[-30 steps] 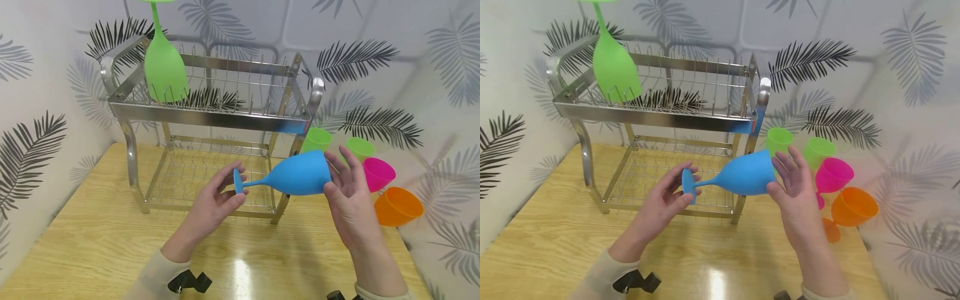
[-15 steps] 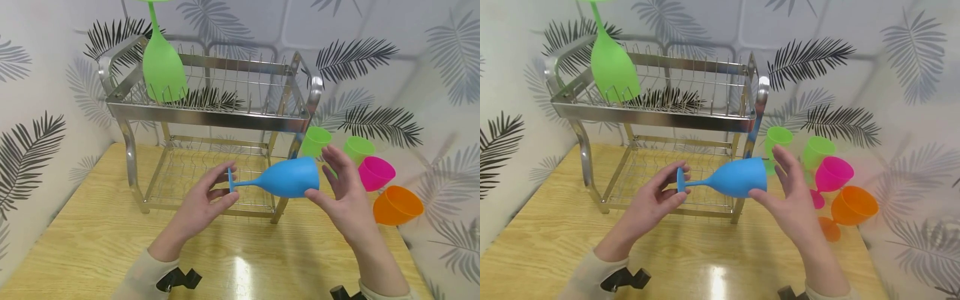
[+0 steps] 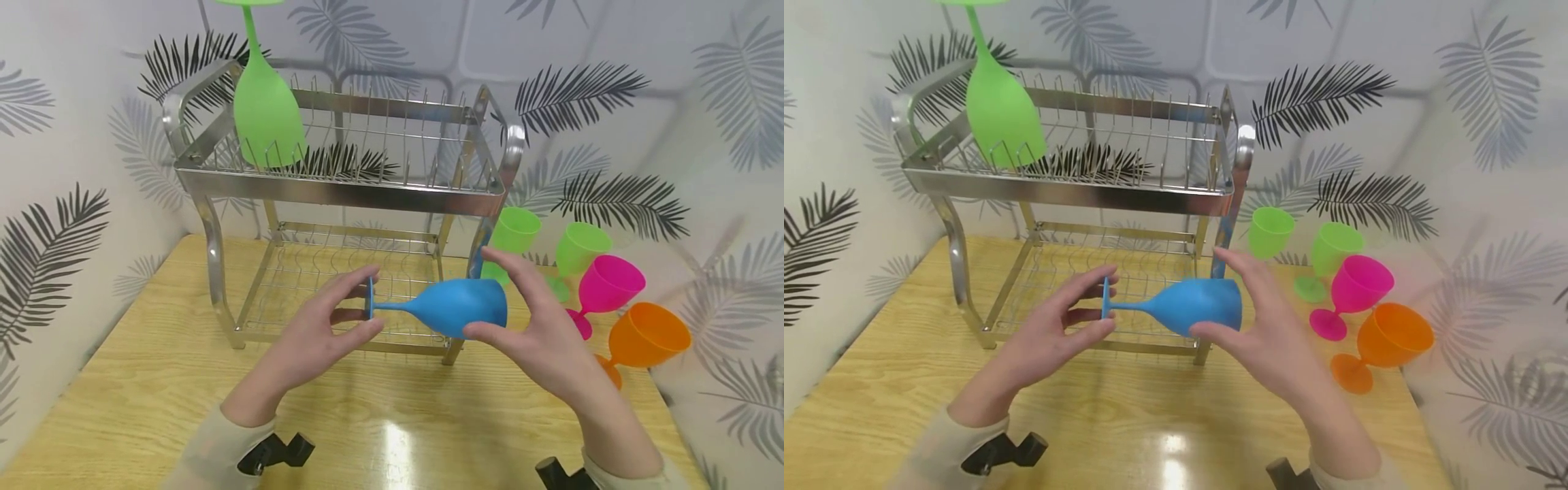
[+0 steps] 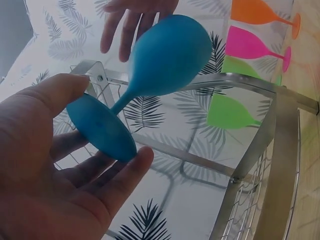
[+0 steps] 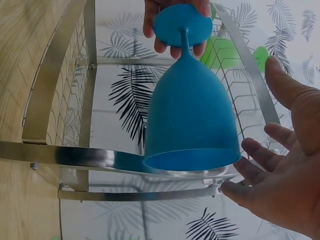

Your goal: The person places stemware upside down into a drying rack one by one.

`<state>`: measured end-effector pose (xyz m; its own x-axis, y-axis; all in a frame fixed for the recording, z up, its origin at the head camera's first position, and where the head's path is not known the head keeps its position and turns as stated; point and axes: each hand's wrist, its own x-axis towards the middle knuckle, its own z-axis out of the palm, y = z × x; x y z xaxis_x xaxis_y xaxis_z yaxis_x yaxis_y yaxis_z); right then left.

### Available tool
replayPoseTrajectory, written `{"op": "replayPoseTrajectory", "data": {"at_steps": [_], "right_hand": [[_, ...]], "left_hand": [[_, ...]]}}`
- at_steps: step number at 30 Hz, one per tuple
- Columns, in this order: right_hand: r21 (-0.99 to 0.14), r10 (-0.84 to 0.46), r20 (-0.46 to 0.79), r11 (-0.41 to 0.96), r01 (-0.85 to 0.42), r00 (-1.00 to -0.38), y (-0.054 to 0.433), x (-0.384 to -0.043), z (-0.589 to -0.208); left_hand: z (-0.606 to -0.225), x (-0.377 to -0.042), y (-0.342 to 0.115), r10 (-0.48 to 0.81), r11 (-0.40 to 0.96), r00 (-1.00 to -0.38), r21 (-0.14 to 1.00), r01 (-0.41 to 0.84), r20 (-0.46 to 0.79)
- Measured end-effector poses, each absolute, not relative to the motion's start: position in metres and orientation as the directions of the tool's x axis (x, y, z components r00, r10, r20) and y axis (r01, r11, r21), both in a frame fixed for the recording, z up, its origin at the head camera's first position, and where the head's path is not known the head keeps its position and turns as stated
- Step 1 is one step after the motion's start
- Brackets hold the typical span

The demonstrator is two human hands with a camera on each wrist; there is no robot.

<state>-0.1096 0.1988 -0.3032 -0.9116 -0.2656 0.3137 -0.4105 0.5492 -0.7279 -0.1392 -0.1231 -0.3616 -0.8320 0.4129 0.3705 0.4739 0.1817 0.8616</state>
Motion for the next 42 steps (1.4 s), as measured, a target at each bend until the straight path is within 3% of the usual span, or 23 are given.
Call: {"op": "replayPoseTrajectory", "data": {"at_steps": [7,15,33,42], "right_hand": [[-0.607,-0.384,0.318,0.620,-0.497,-0.867,0.187,-0.115,-0.308],[-0.572,-0.438,0.245,0.654,-0.494,-0.865,0.175,-0.120,-0.313],[-0.477,-0.453,0.190,0.733,-0.485,-0.871,0.156,-0.123,-0.328],[-0.401,-0.477,0.230,0.748,-0.529,-0.848,0.150,-0.124,-0.332]], "left_hand": [[-0.356,-0.139,-0.133,0.439,0.272,-0.832,0.832,0.483,0.340],[-0.351,-0.137,-0.141,0.462,0.319,-0.830,0.814,0.485,0.312],[-0.349,-0.135,-0.144,0.482,0.382,-0.830,0.785,0.488,0.281],[-0.349,-0.135,-0.144,0.485,0.370,-0.826,0.789,0.491,0.288]]}}
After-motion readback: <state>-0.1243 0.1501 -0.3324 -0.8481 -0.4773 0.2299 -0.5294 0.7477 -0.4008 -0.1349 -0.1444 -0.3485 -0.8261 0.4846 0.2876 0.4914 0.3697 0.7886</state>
